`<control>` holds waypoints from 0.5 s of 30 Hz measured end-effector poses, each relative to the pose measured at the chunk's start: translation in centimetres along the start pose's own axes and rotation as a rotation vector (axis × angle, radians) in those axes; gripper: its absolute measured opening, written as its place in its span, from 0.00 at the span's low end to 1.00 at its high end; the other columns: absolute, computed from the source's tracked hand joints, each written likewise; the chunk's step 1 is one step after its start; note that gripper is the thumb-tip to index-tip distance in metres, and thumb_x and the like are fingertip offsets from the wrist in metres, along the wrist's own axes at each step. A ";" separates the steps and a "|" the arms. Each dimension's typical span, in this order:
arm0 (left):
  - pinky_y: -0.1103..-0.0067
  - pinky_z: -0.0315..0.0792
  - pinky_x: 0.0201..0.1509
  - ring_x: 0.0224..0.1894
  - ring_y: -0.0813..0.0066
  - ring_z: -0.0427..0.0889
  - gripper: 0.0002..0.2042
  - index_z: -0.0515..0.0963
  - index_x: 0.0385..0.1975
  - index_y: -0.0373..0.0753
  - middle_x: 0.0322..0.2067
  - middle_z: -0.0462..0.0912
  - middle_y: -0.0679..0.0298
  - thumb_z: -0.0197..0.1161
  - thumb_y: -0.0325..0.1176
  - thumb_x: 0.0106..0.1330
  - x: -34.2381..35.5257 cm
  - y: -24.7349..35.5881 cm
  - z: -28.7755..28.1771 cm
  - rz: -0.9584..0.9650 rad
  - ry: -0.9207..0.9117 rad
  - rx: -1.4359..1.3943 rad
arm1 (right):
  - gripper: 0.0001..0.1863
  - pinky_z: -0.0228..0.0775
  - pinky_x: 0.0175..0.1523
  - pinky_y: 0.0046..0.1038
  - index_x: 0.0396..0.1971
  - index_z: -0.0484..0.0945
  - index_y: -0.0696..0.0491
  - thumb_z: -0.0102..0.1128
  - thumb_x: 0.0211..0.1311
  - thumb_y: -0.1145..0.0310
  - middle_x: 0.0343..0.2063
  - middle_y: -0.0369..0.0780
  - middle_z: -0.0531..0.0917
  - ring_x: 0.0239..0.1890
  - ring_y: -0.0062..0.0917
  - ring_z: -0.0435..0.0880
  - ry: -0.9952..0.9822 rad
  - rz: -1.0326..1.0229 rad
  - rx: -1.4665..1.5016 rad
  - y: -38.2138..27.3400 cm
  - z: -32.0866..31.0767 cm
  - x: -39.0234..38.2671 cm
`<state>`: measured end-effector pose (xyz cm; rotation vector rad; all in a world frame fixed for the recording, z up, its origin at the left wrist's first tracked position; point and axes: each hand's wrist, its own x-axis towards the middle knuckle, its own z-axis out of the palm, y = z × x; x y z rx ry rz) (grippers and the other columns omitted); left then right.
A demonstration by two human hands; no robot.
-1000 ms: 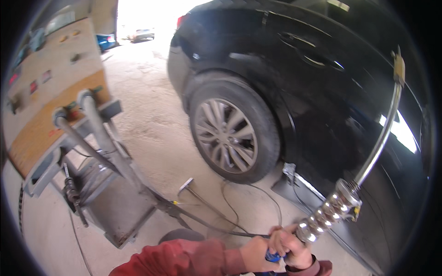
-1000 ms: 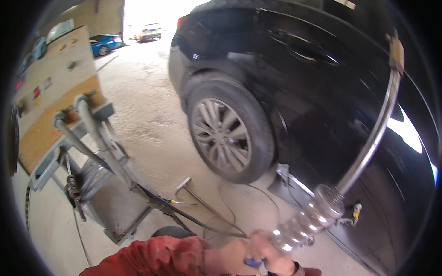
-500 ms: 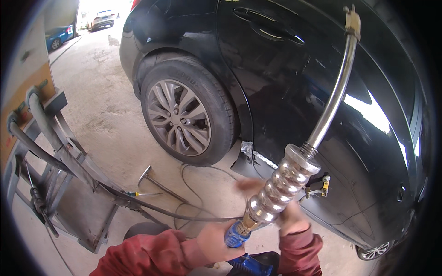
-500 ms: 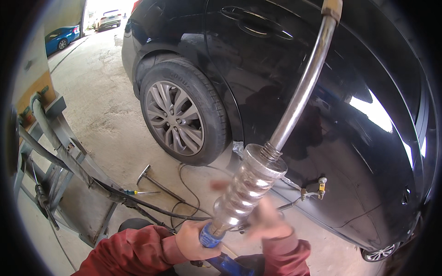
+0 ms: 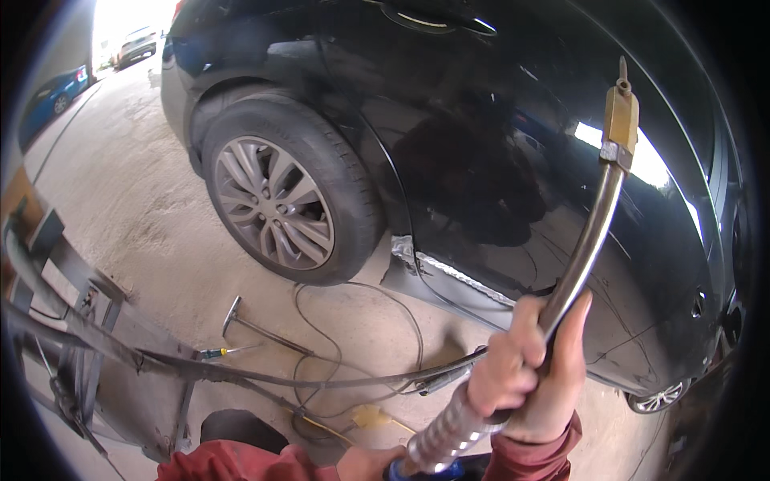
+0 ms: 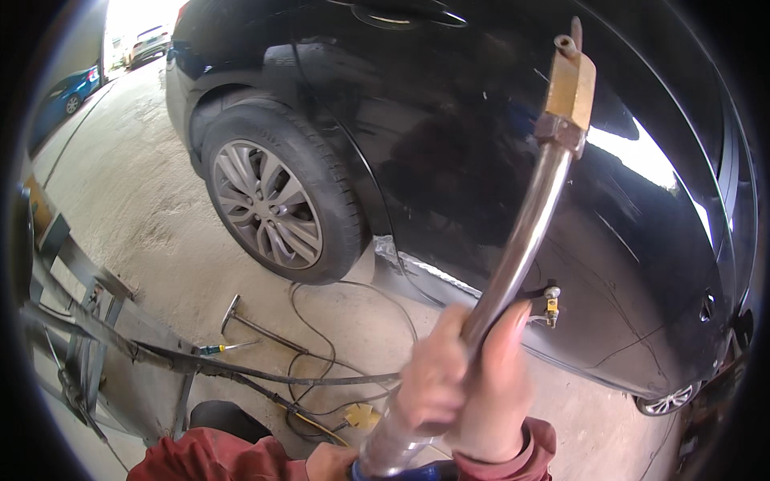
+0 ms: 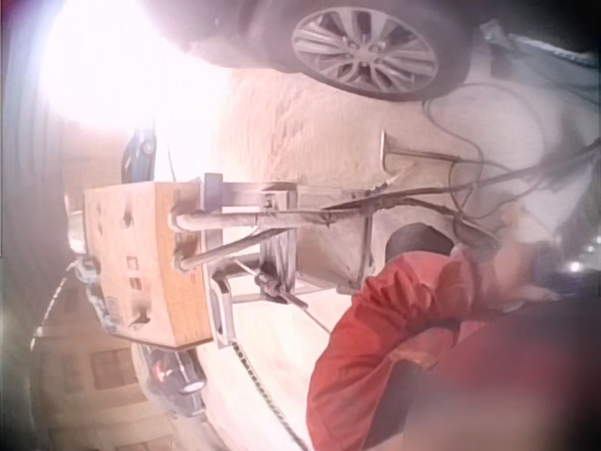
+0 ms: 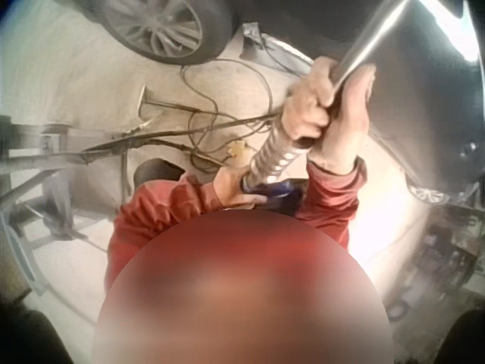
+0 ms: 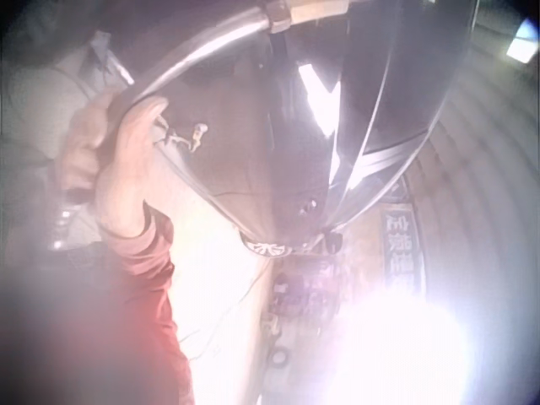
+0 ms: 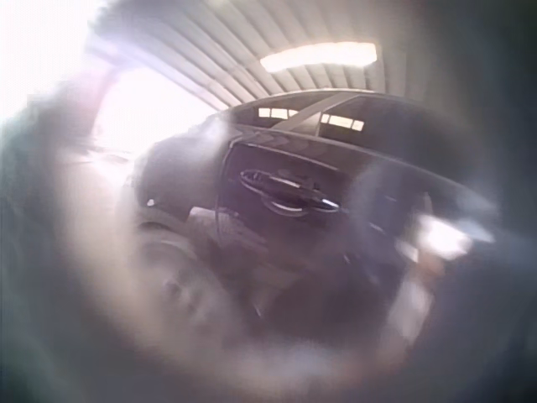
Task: The person uses a handheld dent repair tool to apply heat and pressure to a damaged section of a car's side panel. They repeatedly position the tool against the panel, activate it, and then check the surface by hand.
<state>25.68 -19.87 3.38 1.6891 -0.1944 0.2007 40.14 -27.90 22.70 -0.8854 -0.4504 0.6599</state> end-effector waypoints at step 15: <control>0.69 0.78 0.34 0.30 0.61 0.84 0.25 0.79 0.45 0.38 0.28 0.82 0.58 0.67 0.54 0.59 1.0 -3.6 -2.4 -0.488 -0.112 -0.762 | 0.36 0.47 0.17 0.20 0.19 0.60 0.50 0.25 0.75 0.34 0.12 0.29 0.58 0.12 0.12 0.54 -0.370 0.220 -0.037 4.7 3.3 2.8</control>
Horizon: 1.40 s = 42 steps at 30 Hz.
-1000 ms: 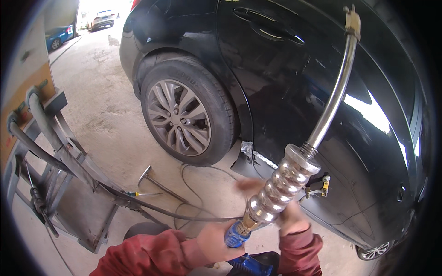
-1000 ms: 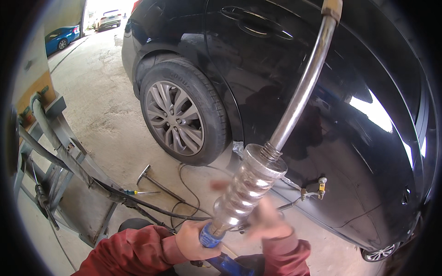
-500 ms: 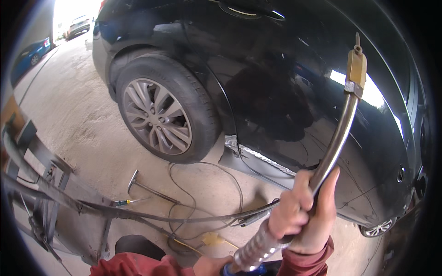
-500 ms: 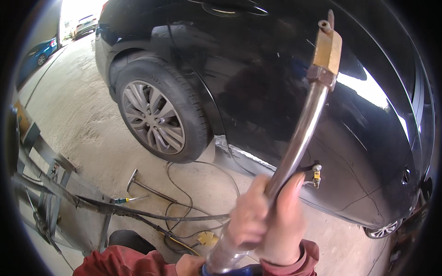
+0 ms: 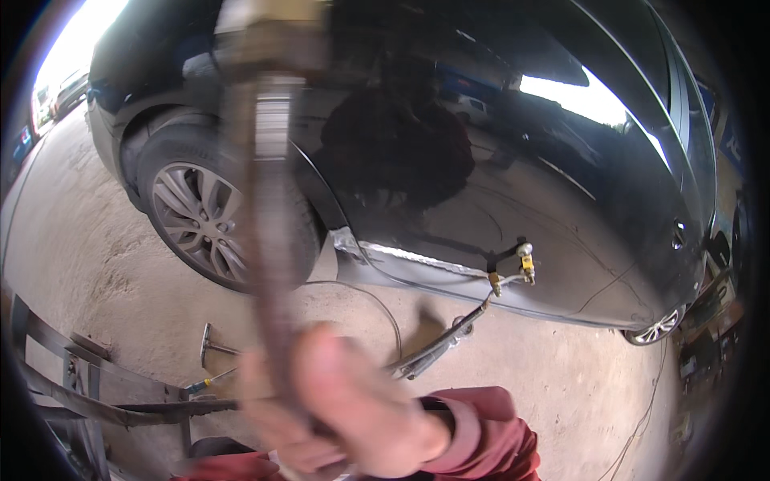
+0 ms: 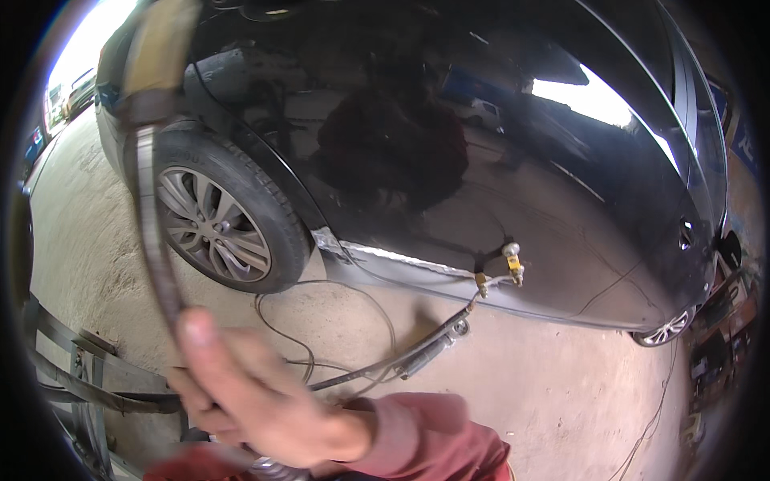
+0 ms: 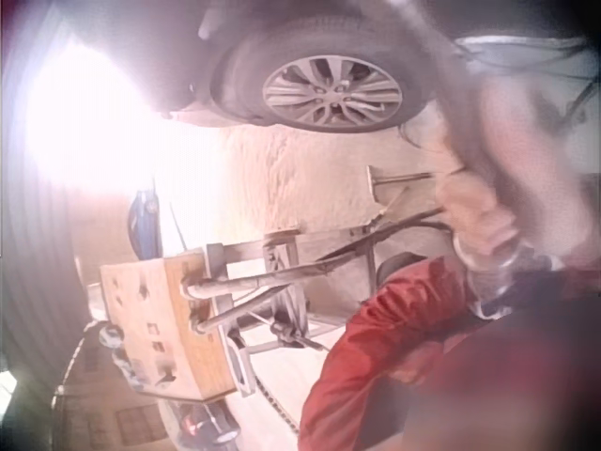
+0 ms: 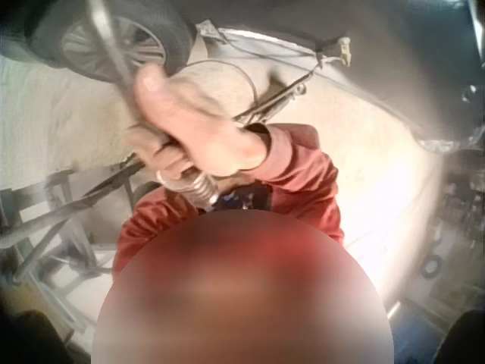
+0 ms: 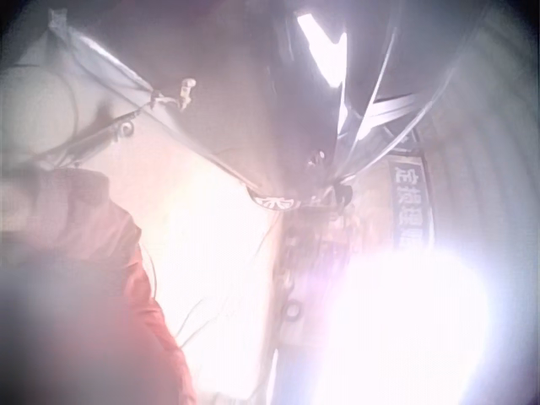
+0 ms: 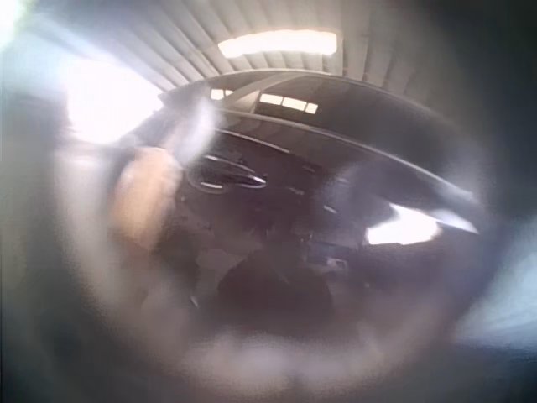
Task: The person uses a handheld dent repair tool to apply heat and pressure to a damaged section of a car's side panel. They repeatedly position the tool against the panel, activate it, and then check the surface by hand.
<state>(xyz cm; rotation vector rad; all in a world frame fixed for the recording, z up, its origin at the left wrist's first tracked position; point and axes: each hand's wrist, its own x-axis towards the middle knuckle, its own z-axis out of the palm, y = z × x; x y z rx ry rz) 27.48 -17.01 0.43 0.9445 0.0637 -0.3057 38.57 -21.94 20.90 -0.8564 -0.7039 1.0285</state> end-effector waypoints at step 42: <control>0.80 0.75 0.45 0.44 0.77 0.80 0.16 0.73 0.56 0.37 0.43 0.80 0.68 0.54 0.36 0.74 -9.8 -20.7 -3.2 -0.440 0.658 -0.728 | 0.35 0.78 0.36 0.30 0.25 0.76 0.57 0.26 0.80 0.47 0.24 0.45 0.82 0.25 0.30 0.83 -0.270 0.304 0.513 22.9 -22.1 -4.0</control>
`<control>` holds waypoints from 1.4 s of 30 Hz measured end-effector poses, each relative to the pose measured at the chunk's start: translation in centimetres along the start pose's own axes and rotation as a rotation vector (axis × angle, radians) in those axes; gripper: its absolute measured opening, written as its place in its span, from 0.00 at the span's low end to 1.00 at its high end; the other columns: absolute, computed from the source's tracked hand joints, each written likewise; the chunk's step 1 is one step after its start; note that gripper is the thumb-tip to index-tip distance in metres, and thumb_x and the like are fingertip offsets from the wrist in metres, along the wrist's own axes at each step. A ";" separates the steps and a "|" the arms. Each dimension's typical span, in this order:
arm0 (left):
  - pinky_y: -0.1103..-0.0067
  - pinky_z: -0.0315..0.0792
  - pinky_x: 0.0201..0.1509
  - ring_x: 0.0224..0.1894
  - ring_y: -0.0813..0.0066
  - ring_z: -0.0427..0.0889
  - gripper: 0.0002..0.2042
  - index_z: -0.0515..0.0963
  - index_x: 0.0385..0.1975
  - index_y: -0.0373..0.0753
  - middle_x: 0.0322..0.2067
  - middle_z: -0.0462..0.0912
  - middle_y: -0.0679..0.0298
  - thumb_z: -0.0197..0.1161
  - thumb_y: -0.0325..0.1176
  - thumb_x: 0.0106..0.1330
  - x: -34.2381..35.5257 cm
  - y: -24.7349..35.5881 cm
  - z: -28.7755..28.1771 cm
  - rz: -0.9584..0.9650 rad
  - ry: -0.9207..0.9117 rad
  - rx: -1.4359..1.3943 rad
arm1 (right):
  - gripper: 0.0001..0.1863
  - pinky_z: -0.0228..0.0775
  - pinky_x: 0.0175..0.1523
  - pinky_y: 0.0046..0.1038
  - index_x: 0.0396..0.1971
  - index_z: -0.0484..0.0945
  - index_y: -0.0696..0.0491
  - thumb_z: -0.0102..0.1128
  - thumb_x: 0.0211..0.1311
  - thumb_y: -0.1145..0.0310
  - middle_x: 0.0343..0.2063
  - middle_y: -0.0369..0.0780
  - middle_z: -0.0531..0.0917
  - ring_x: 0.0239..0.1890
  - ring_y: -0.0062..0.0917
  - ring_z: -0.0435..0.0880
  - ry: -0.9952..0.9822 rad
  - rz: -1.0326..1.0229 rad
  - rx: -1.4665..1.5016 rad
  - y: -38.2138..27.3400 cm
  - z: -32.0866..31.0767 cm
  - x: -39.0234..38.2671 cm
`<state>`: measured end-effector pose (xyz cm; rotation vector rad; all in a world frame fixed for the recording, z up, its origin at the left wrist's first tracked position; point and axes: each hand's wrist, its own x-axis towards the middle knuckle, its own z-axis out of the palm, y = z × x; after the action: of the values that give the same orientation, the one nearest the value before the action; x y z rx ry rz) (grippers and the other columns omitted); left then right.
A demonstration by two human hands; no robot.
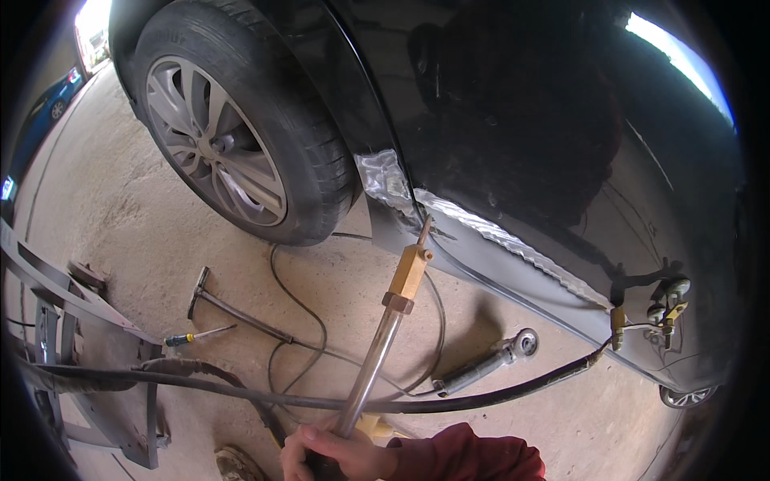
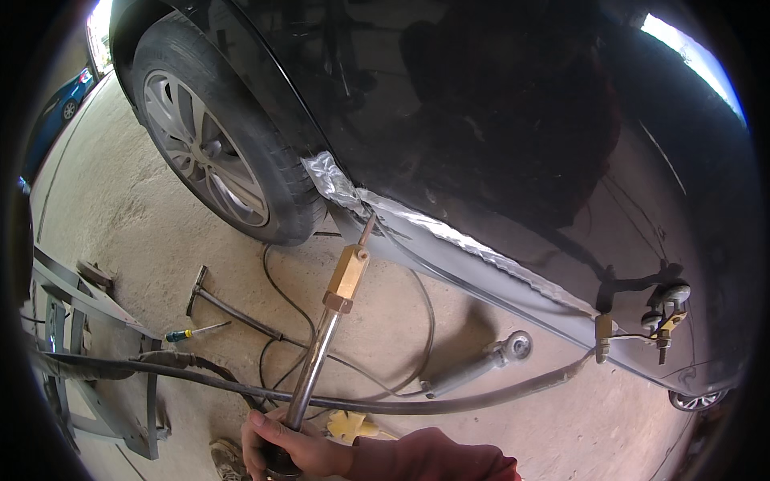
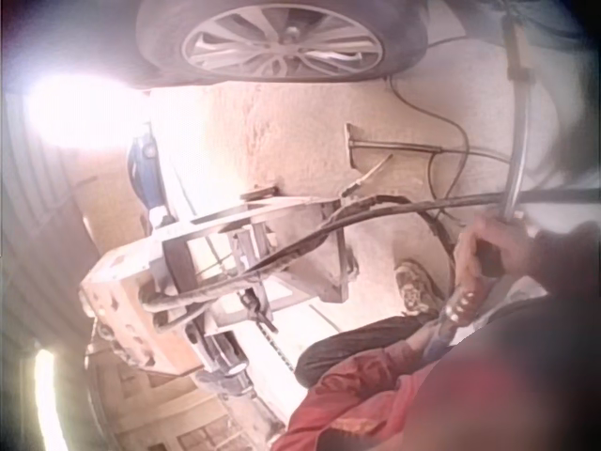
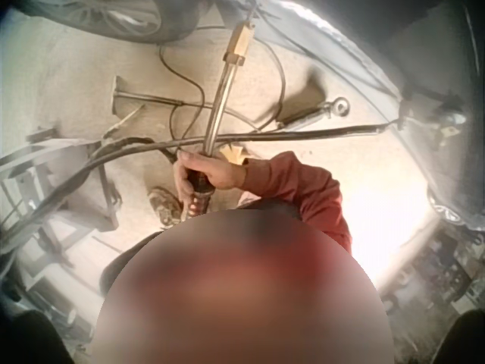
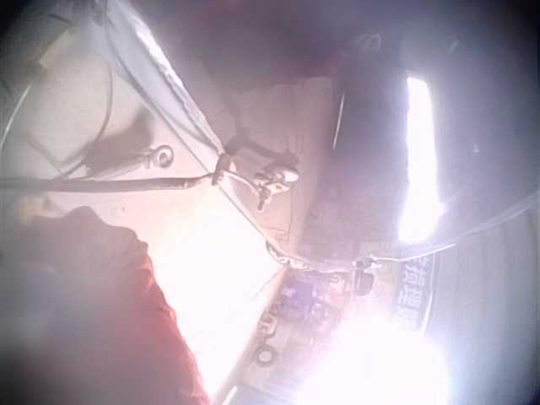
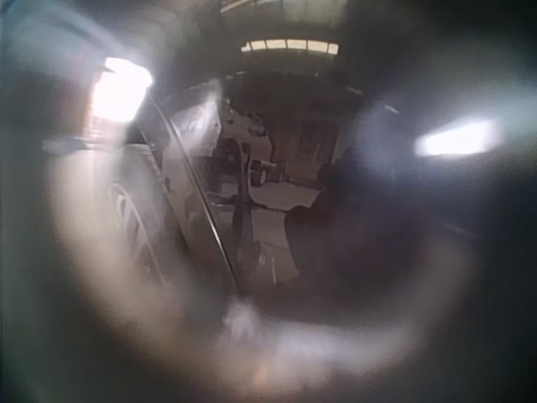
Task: The person uses a handheld dent repair tool to apply heat and pressure to a damaged section of a car's side panel. They repeatedly position the tool against the panel, activate it, and then check the surface by hand.
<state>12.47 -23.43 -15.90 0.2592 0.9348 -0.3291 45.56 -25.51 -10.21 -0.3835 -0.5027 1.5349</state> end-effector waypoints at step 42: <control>0.80 0.77 0.37 0.37 0.79 0.82 0.17 0.74 0.57 0.40 0.40 0.81 0.68 0.60 0.38 0.72 -0.2 1.2 -0.9 -0.125 0.151 0.107 | 0.30 0.69 0.39 0.20 0.35 0.76 0.55 0.35 0.78 0.43 0.29 0.35 0.81 0.33 0.16 0.78 -0.058 -0.002 -0.157 -2.2 -0.8 0.7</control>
<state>12.18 -21.97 -16.13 0.3277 1.0863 -0.4808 47.89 -24.82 -9.67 -0.4598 -0.6718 1.5124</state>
